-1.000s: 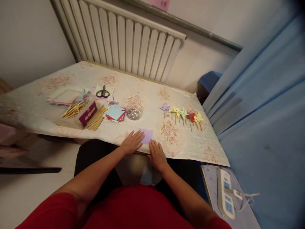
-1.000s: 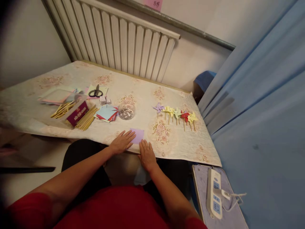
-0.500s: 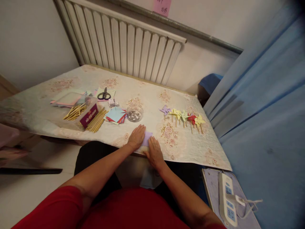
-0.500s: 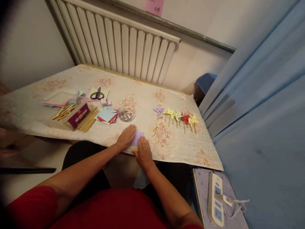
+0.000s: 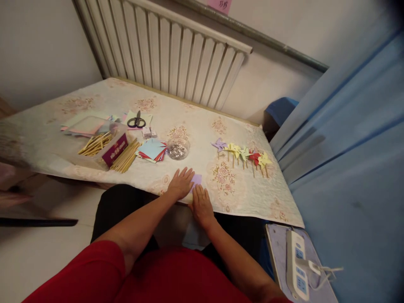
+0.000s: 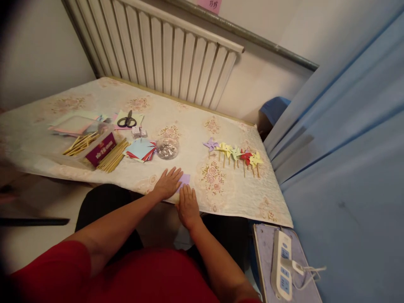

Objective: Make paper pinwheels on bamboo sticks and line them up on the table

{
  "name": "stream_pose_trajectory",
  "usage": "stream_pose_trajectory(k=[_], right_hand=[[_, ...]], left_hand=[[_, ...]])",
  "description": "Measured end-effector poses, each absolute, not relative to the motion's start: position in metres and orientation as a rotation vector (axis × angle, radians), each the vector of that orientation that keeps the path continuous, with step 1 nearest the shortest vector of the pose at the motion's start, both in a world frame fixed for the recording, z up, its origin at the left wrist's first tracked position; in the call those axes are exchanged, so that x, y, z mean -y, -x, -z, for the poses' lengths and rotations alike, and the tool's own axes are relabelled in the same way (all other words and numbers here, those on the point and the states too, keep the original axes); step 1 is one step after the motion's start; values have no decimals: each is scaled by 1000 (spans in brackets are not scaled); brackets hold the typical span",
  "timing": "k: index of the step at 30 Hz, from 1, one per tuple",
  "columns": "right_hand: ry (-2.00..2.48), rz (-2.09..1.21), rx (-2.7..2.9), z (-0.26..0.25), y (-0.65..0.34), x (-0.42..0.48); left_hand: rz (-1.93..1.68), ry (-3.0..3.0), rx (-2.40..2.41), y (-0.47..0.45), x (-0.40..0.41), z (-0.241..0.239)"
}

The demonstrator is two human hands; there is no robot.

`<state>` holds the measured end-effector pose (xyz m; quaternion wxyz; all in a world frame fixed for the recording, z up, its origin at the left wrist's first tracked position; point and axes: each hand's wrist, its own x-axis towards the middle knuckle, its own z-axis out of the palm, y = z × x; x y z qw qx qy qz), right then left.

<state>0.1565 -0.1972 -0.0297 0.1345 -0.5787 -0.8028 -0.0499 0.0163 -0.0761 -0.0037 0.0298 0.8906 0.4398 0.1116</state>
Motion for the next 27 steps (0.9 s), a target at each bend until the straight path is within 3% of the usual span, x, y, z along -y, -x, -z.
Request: stream_pose_trajectory(k=[7,14,27], right_hand=[[1667,3,2247,15,-176,216],[1549,-77,2314,-5,-166,159],[1710,87,2381,11,-177,137]], left_hand=[[-400,-2747,-1339,-15,76,5],[-400,-2738,-1329,-15,77,5],[-459,-2746,-1327,-15,76,10]])
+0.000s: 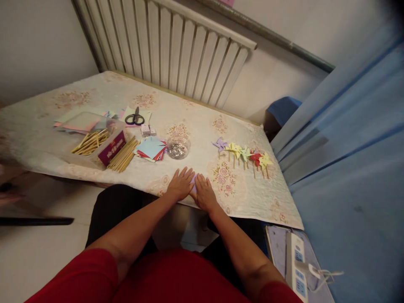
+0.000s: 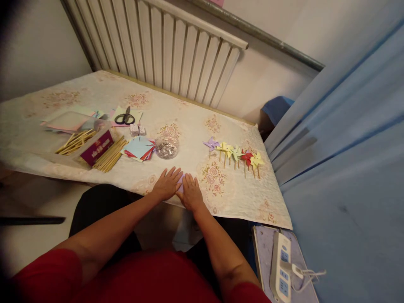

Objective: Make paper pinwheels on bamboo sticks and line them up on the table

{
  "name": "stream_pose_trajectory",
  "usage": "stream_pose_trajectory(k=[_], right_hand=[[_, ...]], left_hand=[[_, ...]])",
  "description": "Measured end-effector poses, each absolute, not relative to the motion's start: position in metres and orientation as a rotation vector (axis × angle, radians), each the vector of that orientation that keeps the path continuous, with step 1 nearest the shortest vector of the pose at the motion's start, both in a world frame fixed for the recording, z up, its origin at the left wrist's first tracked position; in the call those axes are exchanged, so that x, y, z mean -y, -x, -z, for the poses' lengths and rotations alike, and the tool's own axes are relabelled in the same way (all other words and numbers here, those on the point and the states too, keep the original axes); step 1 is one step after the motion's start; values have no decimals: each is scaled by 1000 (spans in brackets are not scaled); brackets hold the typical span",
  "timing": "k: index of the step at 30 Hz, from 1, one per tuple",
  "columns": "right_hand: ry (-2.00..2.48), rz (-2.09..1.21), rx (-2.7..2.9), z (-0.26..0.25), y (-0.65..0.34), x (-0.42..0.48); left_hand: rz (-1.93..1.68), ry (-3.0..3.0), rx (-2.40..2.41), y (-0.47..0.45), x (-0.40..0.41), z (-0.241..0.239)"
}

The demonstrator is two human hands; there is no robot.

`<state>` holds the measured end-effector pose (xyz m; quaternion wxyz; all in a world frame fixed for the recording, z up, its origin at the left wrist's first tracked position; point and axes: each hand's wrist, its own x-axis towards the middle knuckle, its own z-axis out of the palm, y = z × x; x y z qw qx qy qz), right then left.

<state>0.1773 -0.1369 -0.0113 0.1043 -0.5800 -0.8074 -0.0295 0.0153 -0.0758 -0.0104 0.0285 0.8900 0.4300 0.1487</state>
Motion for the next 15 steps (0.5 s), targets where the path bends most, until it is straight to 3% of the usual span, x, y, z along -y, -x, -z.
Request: stream_pose_trajectory(k=[15], right_hand=[[1819,143,2308,9,-198,152]], left_hand=[[-373,-2722,-1372,20,80,7]])
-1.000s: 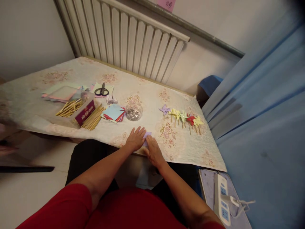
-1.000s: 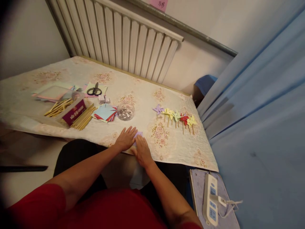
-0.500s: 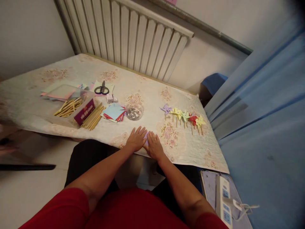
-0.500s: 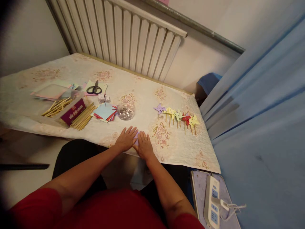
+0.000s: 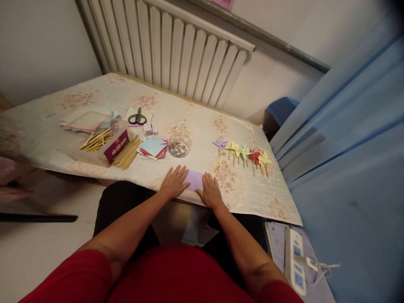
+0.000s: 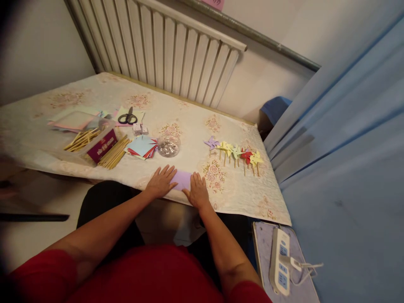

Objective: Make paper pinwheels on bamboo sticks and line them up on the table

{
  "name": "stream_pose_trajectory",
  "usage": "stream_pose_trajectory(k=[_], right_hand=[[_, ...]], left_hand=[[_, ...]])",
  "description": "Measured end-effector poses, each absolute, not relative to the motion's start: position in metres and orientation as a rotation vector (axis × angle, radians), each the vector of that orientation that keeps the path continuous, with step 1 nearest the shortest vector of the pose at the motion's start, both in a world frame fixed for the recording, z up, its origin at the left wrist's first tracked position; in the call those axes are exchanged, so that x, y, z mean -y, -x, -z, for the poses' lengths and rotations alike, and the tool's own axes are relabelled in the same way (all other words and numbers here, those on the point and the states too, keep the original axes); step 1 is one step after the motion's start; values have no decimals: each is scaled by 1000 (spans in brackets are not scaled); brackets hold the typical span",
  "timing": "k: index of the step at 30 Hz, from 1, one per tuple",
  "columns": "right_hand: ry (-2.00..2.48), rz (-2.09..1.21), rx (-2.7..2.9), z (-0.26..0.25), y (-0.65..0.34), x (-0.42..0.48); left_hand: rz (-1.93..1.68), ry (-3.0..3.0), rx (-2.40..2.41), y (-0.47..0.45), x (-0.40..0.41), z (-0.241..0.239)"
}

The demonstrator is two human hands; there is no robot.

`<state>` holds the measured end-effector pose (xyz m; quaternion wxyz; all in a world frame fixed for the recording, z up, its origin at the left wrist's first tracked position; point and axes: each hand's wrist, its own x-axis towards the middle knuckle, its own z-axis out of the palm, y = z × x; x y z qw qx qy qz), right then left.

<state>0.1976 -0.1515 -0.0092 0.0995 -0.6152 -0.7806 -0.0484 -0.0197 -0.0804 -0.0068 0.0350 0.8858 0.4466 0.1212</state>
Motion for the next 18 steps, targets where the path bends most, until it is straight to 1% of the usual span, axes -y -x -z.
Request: stream_pose_trajectory(k=[7,10,14,18], right_hand=[[1788,139,2240,15,-204,181],[1772,102,2126,22,-202,192],[1778,-17,1866,27,-195,190],[1926,-200,1560,14,-190,170]], left_hand=[[-348,-2784,-1344,55,94,6],[-400,-2799,-1340,71,104,10],[-553,-2749,-1368,82,117,17],[-676,-2656,-1422,80,125,23]])
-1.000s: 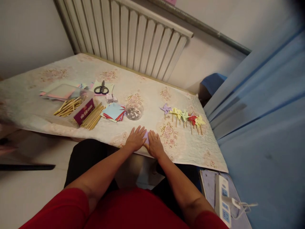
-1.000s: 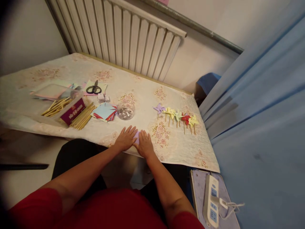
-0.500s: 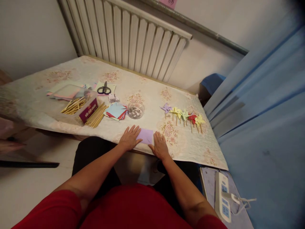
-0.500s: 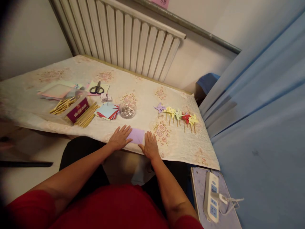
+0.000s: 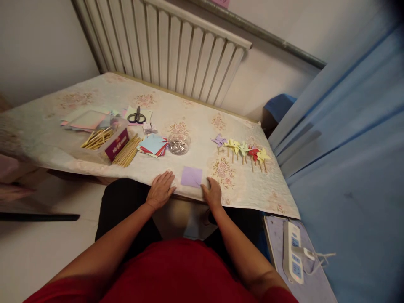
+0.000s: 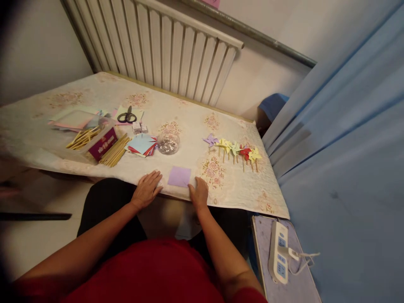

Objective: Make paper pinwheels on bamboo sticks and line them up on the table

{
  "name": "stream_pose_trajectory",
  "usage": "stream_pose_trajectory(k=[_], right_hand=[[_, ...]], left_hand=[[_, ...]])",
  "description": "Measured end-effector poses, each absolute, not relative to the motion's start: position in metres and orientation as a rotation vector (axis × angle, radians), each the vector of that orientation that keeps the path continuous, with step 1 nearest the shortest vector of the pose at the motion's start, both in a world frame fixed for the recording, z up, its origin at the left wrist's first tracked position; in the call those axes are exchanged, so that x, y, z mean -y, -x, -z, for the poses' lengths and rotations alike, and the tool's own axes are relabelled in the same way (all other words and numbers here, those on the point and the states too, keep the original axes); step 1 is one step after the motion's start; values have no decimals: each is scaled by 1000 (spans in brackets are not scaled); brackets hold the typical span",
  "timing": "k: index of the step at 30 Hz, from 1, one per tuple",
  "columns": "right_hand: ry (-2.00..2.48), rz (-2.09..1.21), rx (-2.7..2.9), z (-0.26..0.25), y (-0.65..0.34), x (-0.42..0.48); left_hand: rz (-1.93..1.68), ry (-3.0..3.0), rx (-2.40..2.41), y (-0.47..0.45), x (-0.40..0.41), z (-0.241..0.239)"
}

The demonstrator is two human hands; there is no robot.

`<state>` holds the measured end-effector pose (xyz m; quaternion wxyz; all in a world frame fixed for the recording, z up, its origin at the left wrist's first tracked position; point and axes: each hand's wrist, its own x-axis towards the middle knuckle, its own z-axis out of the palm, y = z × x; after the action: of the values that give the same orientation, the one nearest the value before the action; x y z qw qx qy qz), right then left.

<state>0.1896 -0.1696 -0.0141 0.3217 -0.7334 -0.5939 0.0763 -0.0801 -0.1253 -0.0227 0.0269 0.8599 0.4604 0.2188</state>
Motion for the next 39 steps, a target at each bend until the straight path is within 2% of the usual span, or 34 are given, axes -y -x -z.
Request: stream_pose_trajectory(k=[6,17,24,32,39], right_hand=[[2157,-506,1356,-20,-188,117],[2160,-641,1314,-27,-170,82],[1900,-846,1221,-37,-175,101],[1525,-1211,990,-56,-162,137],[1280,-1475,765,-82,-147,155]], left_hand=[[-760,-2586,-1419,79,134,27],[-788,-2538,-1388,82,140,29],[-896,-2250,-1368,83,137,23],[-930,-1291,-1176,72,134,-28],[-822,-1048,-1008,60,141,-53]])
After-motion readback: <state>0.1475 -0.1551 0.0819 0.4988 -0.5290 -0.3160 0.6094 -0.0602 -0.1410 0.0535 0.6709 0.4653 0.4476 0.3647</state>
